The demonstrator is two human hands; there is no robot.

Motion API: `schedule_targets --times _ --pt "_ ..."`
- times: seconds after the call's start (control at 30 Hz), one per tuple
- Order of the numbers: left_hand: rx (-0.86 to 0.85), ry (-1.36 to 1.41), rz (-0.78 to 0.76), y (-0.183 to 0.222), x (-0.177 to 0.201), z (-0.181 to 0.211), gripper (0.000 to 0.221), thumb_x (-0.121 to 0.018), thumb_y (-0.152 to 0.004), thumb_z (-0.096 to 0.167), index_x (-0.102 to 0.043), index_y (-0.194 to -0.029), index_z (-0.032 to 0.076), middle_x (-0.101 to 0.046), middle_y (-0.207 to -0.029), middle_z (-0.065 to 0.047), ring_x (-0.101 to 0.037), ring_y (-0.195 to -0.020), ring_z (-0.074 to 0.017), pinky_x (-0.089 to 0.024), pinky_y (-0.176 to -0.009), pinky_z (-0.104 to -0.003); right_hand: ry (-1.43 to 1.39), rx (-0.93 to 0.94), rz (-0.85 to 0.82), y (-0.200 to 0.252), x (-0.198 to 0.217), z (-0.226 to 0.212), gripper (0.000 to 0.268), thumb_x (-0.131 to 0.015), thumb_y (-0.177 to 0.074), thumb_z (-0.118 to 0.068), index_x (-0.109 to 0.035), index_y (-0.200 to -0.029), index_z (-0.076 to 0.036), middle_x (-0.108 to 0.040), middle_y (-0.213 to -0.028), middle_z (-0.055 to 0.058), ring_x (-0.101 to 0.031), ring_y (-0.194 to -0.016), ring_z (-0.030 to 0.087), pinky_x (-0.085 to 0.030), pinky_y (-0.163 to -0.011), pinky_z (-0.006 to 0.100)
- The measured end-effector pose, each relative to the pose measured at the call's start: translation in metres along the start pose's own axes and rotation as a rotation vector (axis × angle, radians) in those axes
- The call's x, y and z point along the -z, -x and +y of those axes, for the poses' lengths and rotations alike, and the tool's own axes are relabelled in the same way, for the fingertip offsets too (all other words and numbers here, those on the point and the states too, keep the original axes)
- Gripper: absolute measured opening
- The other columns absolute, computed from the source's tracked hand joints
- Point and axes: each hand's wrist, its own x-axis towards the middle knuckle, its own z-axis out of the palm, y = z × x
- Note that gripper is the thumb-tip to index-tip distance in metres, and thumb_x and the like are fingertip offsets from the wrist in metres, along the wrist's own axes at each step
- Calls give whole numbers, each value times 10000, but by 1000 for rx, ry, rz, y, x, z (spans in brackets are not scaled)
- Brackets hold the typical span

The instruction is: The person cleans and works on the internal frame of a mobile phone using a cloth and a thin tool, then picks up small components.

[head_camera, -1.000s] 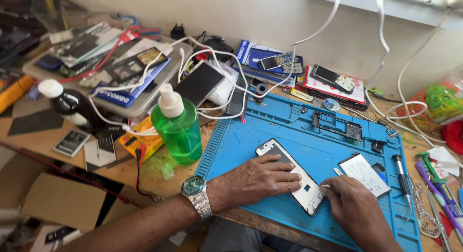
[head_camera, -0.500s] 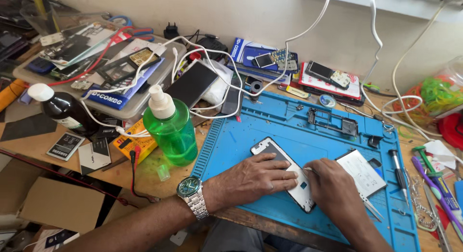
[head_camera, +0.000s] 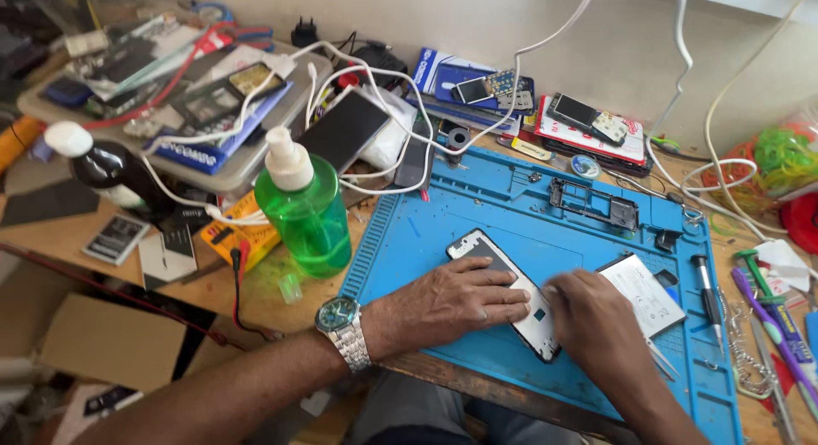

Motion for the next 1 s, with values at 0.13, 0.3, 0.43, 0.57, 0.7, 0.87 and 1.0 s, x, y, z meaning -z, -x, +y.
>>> schedule_targets --times 0.13,0.3,0.43,0.57,0.7,0.87,1.0 --pt "-15 1 39 -1 3 3 350 -505 -1007 165 -647 -1322 111 -637 -1423 -57 -565 -1365 -236 -407 -1180 -440 -66 -11 37 10 6 -4 131 -695 -859 -158 -751 -941 -73 -731 -898 145 -703 -864 354 -558 -783 452" --pt "-13 -8 16 1 0 -4 336 -509 -1015 170 -651 -1312 105 -652 -1407 -39 -574 -1372 -227 -427 -1186 -415 -57 46 38 -8 -1 2 127 -682 -889 -165 -732 -921 -52 -734 -896 139 -692 -896 359 -553 -805 452" --pt "-15 -4 57 1 2 3 347 -512 -1012 168 -646 -1325 105 -644 -1417 -55 -569 -1357 -230 -412 -1182 -431 -75 97 77 -2 -3 1 116 -674 -870 -146 -731 -917 -57 -729 -902 148 -692 -900 364 -549 -803 461" --pt "-11 -23 73 1 0 -2 361 -518 -1003 177 -646 -1332 99 -645 -1403 -59 -569 -1350 -232 -411 -1181 -427 17 54 34 0 2 4 125 -694 -860 -177 -725 -881 -57 -706 -854 156 -676 -875 374 -537 -786 473" --pt "27 24 -44 0 4 3 342 -499 -1025 168 -651 -1326 106 -658 -1355 -56 -587 -1322 -210 -422 -1183 -408 -42 160 88 -31 -17 -10 104 -659 -873 -119 -723 -924 -54 -704 -867 158 -673 -888 383 -535 -799 484" --pt "-43 -86 135 0 -1 -5 346 -505 -1006 165 -649 -1314 104 -651 -1374 -44 -583 -1317 -198 -421 -1168 -405 6 31 33 -7 0 5 140 -712 -856 -196 -734 -887 -62 -712 -855 171 -684 -866 382 -538 -776 479" --pt "-3 -76 -57 2 2 1 327 -506 -1038 166 -661 -1319 103 -662 -1246 -34 -600 -1261 -178 -446 -1131 -373 -66 249 112 -44 -25 -7 118 -645 -866 -106 -719 -925 -37 -721 -890 188 -687 -905 397 -547 -827 476"
